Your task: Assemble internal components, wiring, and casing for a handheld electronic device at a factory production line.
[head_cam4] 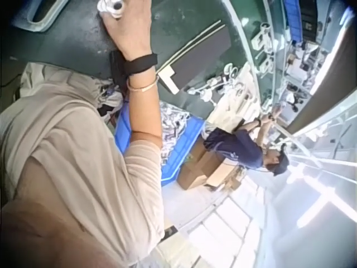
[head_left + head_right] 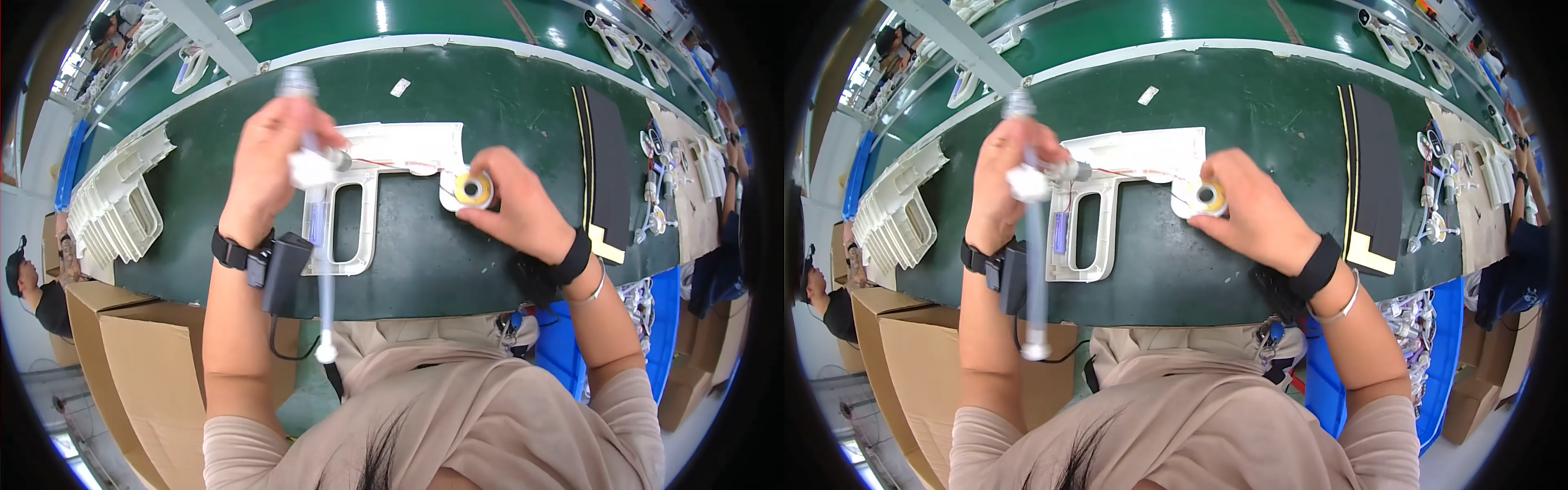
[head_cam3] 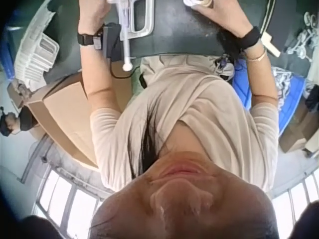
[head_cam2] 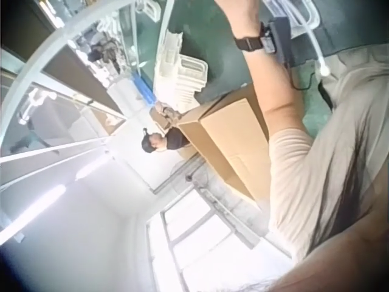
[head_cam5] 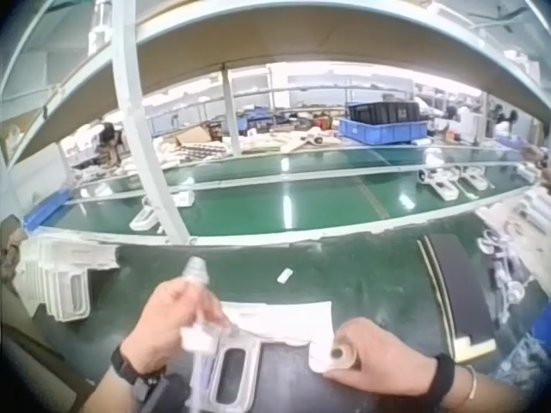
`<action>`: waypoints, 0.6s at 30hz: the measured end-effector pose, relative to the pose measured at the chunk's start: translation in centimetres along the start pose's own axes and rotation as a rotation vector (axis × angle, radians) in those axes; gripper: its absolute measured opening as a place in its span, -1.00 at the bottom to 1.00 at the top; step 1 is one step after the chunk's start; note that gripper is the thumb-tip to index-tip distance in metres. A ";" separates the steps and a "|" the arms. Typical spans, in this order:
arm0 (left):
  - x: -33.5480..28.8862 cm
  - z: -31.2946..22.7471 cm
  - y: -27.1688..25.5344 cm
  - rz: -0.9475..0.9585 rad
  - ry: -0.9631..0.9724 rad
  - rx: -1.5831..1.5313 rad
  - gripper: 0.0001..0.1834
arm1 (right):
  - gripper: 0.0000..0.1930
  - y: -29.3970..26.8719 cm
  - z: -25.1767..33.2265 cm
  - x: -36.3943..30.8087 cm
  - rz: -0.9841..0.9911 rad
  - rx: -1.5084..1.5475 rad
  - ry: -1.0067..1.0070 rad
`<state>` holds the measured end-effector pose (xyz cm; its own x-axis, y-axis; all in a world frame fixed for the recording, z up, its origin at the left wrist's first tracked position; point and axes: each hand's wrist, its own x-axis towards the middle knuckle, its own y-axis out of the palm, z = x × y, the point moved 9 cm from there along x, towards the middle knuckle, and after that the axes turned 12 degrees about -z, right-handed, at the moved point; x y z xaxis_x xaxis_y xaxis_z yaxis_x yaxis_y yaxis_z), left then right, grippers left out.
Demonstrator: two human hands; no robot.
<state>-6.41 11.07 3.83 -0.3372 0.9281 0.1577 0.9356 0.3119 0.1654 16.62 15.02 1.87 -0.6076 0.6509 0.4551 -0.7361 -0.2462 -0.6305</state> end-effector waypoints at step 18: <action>-1.6 1.3 10.6 0.459 0.297 1.081 -0.83 | -0.65 0.5 1.8 3.0 -0.343 0.081 0.017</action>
<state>4.14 13.20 4.03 0.1704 0.9584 0.2291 0.5305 0.1067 -0.8409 13.88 15.50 4.03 -0.3165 0.7171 0.6210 -0.9182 -0.0671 -0.3904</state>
